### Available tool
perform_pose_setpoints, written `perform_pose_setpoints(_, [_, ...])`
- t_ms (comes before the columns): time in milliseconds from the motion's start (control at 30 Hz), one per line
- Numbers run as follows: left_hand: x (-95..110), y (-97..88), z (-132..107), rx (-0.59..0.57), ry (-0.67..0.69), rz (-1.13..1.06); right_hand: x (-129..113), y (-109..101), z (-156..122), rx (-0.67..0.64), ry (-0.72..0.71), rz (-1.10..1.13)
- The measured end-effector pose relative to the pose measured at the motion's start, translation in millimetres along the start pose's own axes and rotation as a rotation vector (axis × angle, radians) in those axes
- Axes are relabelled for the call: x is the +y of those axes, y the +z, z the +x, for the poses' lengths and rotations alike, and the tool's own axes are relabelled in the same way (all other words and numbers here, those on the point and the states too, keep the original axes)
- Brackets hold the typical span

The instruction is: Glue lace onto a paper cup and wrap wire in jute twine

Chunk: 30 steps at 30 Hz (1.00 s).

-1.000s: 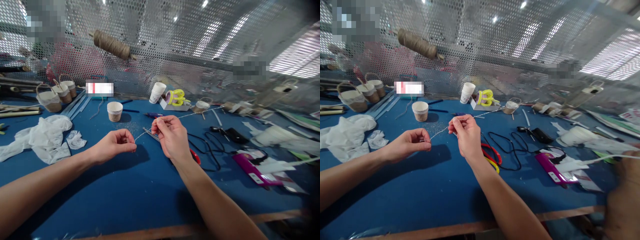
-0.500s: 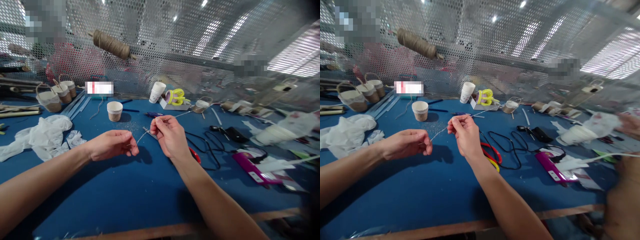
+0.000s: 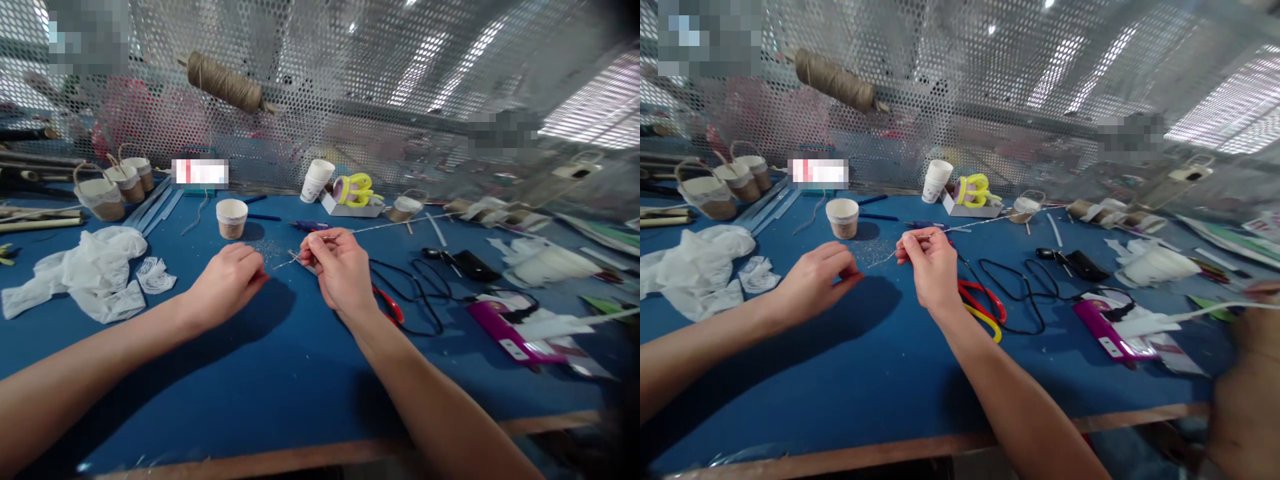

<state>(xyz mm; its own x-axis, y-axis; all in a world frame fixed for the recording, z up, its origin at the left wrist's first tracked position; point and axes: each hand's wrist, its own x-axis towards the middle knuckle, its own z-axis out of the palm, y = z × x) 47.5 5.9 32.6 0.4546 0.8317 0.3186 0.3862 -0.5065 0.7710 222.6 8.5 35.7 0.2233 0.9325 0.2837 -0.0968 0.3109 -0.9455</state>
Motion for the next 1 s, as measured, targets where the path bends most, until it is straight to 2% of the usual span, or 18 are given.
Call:
perform_pose_setpoints(33, [0.8,-0.2,0.0,0.068,0.063,0.09,1.0,0.4,0.7,0.01,-0.006,-0.005])
perform_pose_setpoints(100, [1.5,-0.6,-0.6,0.073,0.048,0.052,1.4,0.9,1.7,0.018,-0.01,0.015])
perform_pose_setpoints(233, [-0.1,-0.5,-1.7,-0.117,-0.264,-0.559,-1.8,0.0,2.7,0.033,-0.006,0.094])
perform_pose_setpoints(300, [-1.4,1.5,-1.6,-0.167,-0.354,-0.81,-3.2,-0.8,3.0,0.033,-0.011,0.11])
perform_pose_setpoints(367, [-2.6,4.6,-1.2,-0.167,-0.386,-0.913,-3.4,-1.4,3.4,0.022,-0.01,0.108])
perform_pose_setpoints(467, [-4.8,8.4,-1.5,-0.074,-0.329,-0.842,-1.4,-2.1,3.8,0.017,0.0,0.097])
perform_pose_setpoints(633, [-6.7,4.7,-4.1,0.092,-0.049,-0.214,2.0,-2.4,3.0,0.02,0.0,0.06])
perform_pose_setpoints(667, [-6.5,2.6,-4.2,0.101,-0.019,-0.154,2.0,-2.4,2.9,0.016,0.002,0.055])
perform_pose_setpoints(733, [-5.6,-1.9,-3.3,0.018,-0.071,-0.287,1.1,-2.5,3.0,0.002,0.01,0.071])
perform_pose_setpoints(867, [-4.7,-6.8,-0.4,-0.394,-0.358,-1.061,-2.4,-2.9,2.9,-0.029,0.07,0.162])
perform_pose_setpoints(933, [-5.2,-5.0,-0.7,-0.484,-0.423,-1.257,-3.6,-2.9,2.0,-0.05,0.102,0.189])
perform_pose_setpoints(1000, [-5.9,-1.1,-2.3,-0.498,-0.436,-1.298,-4.4,-2.6,0.5,-0.071,0.119,0.19])
